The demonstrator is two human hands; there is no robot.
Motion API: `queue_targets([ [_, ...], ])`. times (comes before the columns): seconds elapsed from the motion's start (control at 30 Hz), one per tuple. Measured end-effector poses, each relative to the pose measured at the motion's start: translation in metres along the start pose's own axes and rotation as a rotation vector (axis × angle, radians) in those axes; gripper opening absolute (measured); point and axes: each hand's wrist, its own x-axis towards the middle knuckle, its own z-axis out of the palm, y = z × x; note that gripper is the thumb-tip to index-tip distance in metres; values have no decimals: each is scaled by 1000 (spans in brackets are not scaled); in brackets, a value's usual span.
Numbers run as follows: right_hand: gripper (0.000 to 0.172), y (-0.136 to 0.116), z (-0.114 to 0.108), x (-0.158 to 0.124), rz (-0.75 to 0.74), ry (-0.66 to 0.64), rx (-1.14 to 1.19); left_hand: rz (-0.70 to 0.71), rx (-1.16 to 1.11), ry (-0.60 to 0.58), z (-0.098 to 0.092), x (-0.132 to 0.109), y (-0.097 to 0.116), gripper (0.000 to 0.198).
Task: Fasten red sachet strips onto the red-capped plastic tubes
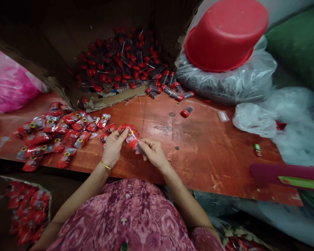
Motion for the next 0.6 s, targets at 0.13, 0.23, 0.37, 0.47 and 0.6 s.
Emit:
queue_targets([
  [0.13, 38, -2, 2, 1, -25, 26, -41, 50, 50, 48, -1, 2, -2, 29],
  [0.23, 39, -1, 3, 3, -51, 77, -22, 65, 82, 19, 1, 0, 1, 25],
  [0.37, 39, 1, 5, 3, -61, 56, -17, 56, 43, -29, 5, -5, 5, 22],
  [0.47, 41, 4, 10, 4, -90, 82, 0, 9, 27, -60, 7, -8, 2, 24],
  [0.6, 40, 9, 16, 7, -133, 194, 8, -87, -41, -29, 10, -10, -5, 29],
])
